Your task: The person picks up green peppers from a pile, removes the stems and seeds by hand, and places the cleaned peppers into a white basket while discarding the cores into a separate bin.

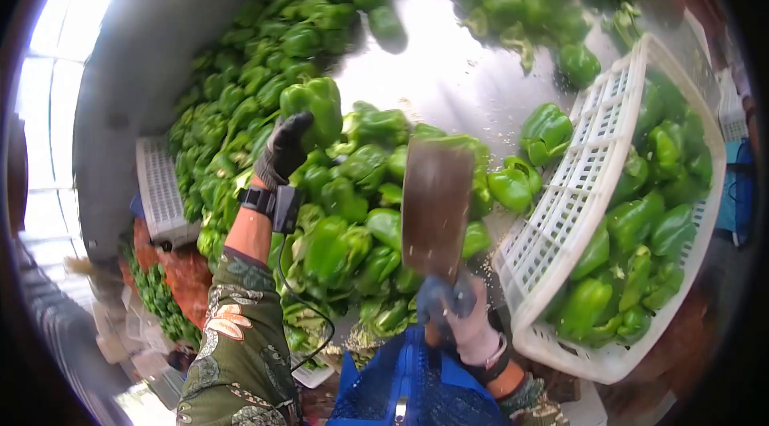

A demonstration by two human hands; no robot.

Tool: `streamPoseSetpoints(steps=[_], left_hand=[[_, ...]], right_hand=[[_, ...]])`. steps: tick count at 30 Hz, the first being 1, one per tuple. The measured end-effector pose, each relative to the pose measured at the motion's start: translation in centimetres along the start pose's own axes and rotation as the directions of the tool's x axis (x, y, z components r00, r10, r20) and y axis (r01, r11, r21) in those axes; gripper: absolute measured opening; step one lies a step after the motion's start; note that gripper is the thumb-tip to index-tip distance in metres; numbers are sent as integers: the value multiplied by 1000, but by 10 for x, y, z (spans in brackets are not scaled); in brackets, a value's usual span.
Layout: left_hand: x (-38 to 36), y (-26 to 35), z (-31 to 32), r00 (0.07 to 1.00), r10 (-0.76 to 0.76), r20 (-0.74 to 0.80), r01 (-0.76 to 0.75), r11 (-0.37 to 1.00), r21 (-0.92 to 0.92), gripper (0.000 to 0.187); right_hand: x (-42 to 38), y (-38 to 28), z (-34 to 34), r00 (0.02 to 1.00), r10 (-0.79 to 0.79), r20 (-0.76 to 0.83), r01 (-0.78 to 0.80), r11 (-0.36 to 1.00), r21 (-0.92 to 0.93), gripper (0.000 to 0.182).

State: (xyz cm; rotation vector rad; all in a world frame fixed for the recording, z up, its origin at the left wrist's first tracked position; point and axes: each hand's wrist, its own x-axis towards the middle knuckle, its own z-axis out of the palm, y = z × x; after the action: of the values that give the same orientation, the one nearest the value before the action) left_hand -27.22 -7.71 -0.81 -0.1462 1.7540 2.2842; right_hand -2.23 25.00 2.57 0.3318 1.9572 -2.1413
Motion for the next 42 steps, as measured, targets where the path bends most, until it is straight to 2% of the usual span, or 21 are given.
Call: streamPoseSetpoints(steps=[1, 2, 3, 5, 8, 9, 11, 12, 14, 18, 19, 20, 24, 29, 32, 33, 34, 36, 38, 39, 42], left_hand=[[-31, 19, 7, 1000, 22, -1, -23, 1000, -11, 37], [-61, 36, 9, 999, 16, 31, -12, 989, -144, 36], [-76, 16, -16, 957, 289, -22, -271, 919, 287, 36], [-110, 6, -25, 871, 488, -56, -397, 767, 504, 39], [-159, 40, 11, 883, 444, -154, -412, 889, 198, 42], [-173, 33, 6, 851, 507, -134, -456, 841, 290, 41], [-217, 56, 27, 937, 226, -268, -251, 966, -63, 37], [-239, 67, 38, 943, 76, -324, -164, 953, -254, 36], [-278, 66, 44, 896, 130, -425, -167, 985, -52, 44], [-315, 49, 43, 631, 201, -750, -201, 975, 93, 34], [-318, 39, 30, 584, 220, -781, -276, 959, 64, 31], [-320, 33, 17, 569, 244, -785, -319, 946, 63, 32], [-325, 17, -17, 568, 338, -751, -187, 941, 282, 31], [-301, -18, -28, 487, 587, -647, -192, 794, 577, 38], [-301, -4, -28, 806, 285, -519, -533, 731, -426, 41], [-298, 0, -30, 648, 375, -662, -567, 819, -91, 39], [-294, 5, -34, 461, 503, -731, -502, 827, 254, 38], [-302, 32, -53, 570, 378, -730, -437, 891, 120, 36], [-294, 42, -65, 545, 228, -807, 105, 936, 336, 43], [-294, -5, -117, 589, 427, -686, 250, 711, 657, 50], [-251, 17, -97, 804, 207, -558, 540, 141, 830, 59]], right_hand=[[0, -14, 10, 979, -183, -89, 175, 980, -92, 39], [8, -36, 18, 961, -275, 7, 272, 952, 143, 33], [18, -64, 28, 926, -363, 104, 299, 873, 386, 27], [20, -97, 50, 831, -447, 332, 156, 759, 632, 22], [5, -122, 119, 874, -362, 323, 356, 931, 82, 14], [22, -98, 135, 701, -546, 459, 708, 612, -353, 15], [11, -94, 146, 841, -222, 493, 420, 843, -338, 17], [4, -88, 151, 783, -331, 526, 531, 795, -291, 20], [-18, -86, 156, 773, -118, 623, 346, 902, -258, 22], [-44, -41, 195, 735, -265, 624, 442, 885, -145, 18], [-47, -34, 202, 738, -23, 674, 59, 998, -30, 16], [-48, -30, 206, 638, 195, 745, -346, 937, 51, 15], [-32, -28, 219, 424, 298, 855, -879, 365, 308, 18], [-5, -5, 224, 263, 27, 964, -957, 137, 257, 28], [2, -4, 231, 341, 122, 932, -938, 116, 328, 27], [7, 9, 229, 338, 144, 930, -940, 102, 326, 26], [16, 19, 226, 331, 163, 929, -943, 91, 320, 25], [10, 15, 203, 411, 363, 836, -908, 250, 337, 22], [3, -14, 170, 506, 342, 792, -811, 501, 301, 17], [3, -22, 154, 532, 358, 767, -806, 492, 330, 13], [-1, -25, 103, 622, 399, 673, -756, 532, 382, 12]])
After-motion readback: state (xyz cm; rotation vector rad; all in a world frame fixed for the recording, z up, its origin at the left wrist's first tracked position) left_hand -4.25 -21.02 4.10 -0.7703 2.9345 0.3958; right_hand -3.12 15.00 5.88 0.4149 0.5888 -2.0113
